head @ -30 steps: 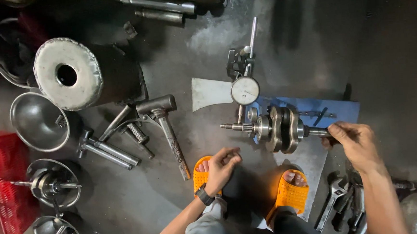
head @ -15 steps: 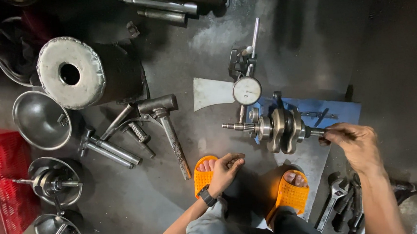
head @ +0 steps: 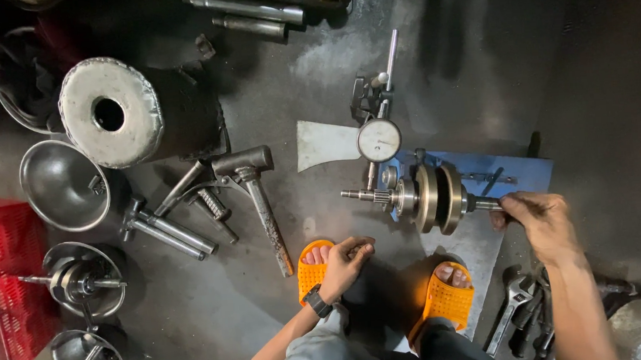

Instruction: Measuring the runout of a motorcycle crankshaft using a dial indicator on a V-block stand.

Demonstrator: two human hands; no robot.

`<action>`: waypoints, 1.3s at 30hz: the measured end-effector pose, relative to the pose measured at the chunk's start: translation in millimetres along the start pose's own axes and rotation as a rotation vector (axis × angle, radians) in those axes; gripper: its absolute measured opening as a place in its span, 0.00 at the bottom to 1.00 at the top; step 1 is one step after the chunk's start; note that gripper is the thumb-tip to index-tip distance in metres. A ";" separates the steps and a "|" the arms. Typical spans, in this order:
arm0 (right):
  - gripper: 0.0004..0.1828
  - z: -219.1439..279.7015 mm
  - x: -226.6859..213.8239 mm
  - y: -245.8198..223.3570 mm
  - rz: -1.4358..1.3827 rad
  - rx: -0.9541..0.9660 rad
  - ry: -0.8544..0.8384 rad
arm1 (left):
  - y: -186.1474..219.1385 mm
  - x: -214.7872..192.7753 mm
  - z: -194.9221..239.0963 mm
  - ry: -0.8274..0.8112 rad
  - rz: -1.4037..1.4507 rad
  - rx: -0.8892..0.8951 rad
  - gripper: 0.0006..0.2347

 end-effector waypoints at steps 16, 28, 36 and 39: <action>0.17 11.0 -1.4 -28.6 0.056 -0.357 -0.008 | -2.7 -0.6 1.4 0.005 -0.016 -0.032 0.10; 0.12 -4.4 2.3 -0.9 -0.183 -0.246 -0.097 | -5.2 -1.5 -0.2 0.020 -0.048 -0.057 0.10; 0.10 1.4 -6.0 -5.8 0.032 -0.205 0.063 | -6.8 -1.1 -0.5 0.004 -0.026 -0.062 0.11; 0.07 -0.1 -2.7 -8.7 -0.105 -0.390 -0.070 | -7.3 -1.2 -0.1 0.006 -0.019 -0.068 0.11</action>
Point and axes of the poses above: each hand's wrist, its own z-axis away from the middle knuckle, its own x-axis out of the palm, y = z × x, the point moved 8 cm from there along -z, towards the middle knuckle, and after that the axes turned 6 degrees about -y, right-handed, at the moved point
